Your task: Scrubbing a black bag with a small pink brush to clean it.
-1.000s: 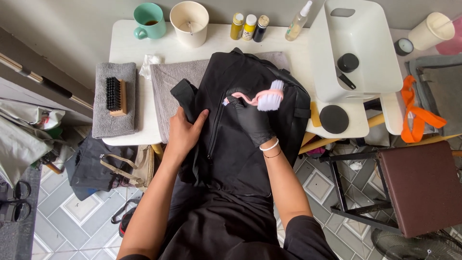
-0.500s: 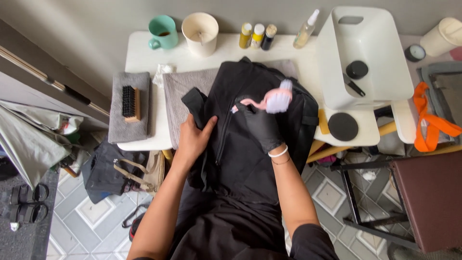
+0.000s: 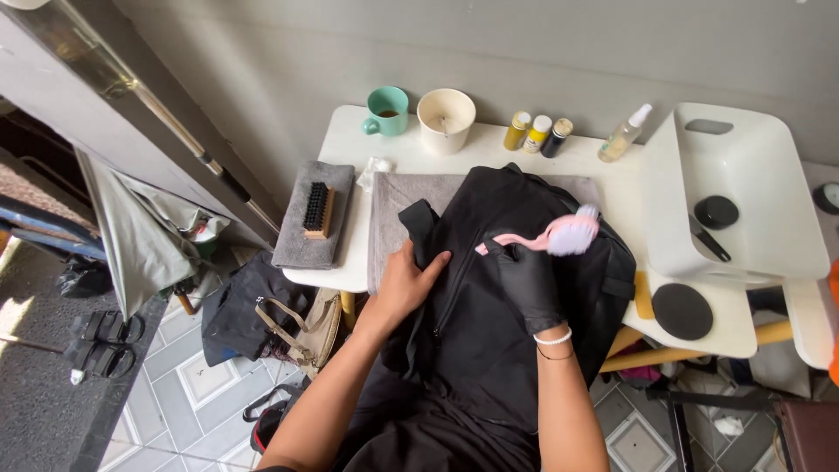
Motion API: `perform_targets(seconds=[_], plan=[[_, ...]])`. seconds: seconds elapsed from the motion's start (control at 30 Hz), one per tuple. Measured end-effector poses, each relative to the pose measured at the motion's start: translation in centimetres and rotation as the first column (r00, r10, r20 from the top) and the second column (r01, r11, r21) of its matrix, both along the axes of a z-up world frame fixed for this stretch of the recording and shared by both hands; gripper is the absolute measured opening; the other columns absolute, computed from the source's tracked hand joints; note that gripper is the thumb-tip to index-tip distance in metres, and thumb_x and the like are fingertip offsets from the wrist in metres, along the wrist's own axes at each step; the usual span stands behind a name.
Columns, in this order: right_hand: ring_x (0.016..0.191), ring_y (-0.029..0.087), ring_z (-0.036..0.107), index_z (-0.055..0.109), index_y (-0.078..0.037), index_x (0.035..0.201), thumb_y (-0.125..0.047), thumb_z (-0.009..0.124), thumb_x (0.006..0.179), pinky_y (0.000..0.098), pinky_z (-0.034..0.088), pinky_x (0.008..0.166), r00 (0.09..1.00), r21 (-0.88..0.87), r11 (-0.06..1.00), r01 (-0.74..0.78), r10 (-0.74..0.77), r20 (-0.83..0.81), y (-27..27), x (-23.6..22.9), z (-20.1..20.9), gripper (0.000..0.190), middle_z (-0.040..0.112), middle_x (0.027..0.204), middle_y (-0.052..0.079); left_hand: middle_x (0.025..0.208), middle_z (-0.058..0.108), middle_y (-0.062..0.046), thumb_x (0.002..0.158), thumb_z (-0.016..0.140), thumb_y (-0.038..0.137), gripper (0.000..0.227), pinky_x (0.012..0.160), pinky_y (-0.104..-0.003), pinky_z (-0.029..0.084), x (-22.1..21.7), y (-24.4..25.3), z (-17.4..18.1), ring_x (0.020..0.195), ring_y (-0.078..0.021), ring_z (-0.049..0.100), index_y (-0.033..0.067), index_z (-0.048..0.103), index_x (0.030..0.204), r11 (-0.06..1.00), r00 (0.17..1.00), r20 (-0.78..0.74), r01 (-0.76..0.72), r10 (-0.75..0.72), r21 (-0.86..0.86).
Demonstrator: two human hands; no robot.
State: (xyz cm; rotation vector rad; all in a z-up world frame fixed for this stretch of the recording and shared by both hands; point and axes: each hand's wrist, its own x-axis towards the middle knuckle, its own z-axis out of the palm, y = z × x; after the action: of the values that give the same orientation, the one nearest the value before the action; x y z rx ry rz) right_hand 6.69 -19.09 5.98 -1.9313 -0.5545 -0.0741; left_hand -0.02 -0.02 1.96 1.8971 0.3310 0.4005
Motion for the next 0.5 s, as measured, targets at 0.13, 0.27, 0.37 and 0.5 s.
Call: perform_targets(seconds=[0.13,0.27,0.37,0.5], plan=[[0.084,0.011,0.077,0.076,-0.016,0.082,-0.023,0.08,0.091,0.014,0.058,0.086,1.0,-0.05,0.999,0.011,-0.012,-0.017,-0.4,-0.1,-0.7,0.013,0.079,0.083,0.0,0.075,0.072,-0.028,0.09,0.08,0.04,0.05,0.051,-0.043,0.057,-0.1,0.0,-0.6,0.074,-0.042,0.075,-0.0056,0.062,0.095,0.999,0.998,-0.04,0.037,-0.038,-0.018],[0.085,0.012,0.077,0.075,-0.015,0.083,-0.025,0.079,0.092,0.0143,0.057,0.086,0.997,-0.11,0.992,0.068,-0.071,-0.03,0.1,0.1,-0.8,0.014,0.078,0.085,0.001,0.076,0.071,-0.029,0.09,0.079,0.04,0.05,0.051,-0.044,0.057,0.1,0.2,-0.5,0.075,-0.0436,0.075,-0.0064,0.061,0.095,0.999,0.998,-0.038,0.042,-0.043,-0.012],[0.085,0.013,0.076,0.075,-0.015,0.083,-0.027,0.079,0.092,0.0145,0.057,0.086,0.994,-0.137,0.986,0.099,-0.103,-0.022,-0.7,0.3,-1.0,0.016,0.078,0.086,0.001,0.076,0.072,-0.029,0.09,0.079,0.038,0.049,0.052,-0.044,0.057,0.0,0.0,-0.2,0.074,-0.0435,0.075,-0.0067,0.062,0.095,0.999,0.996,-0.071,0.048,-0.049,-0.025],[0.085,0.014,0.076,0.075,-0.014,0.084,-0.029,0.078,0.092,0.0147,0.057,0.086,0.99,-0.165,0.977,0.132,-0.139,-0.03,0.0,0.4,-1.2,0.017,0.078,0.087,0.002,0.078,0.073,-0.028,0.091,0.079,0.036,0.046,0.055,-0.044,0.059,0.1,0.2,-0.5,0.077,-0.0437,0.075,-0.0065,0.063,0.098,0.997,0.996,-0.05,0.068,-0.07,-0.049]])
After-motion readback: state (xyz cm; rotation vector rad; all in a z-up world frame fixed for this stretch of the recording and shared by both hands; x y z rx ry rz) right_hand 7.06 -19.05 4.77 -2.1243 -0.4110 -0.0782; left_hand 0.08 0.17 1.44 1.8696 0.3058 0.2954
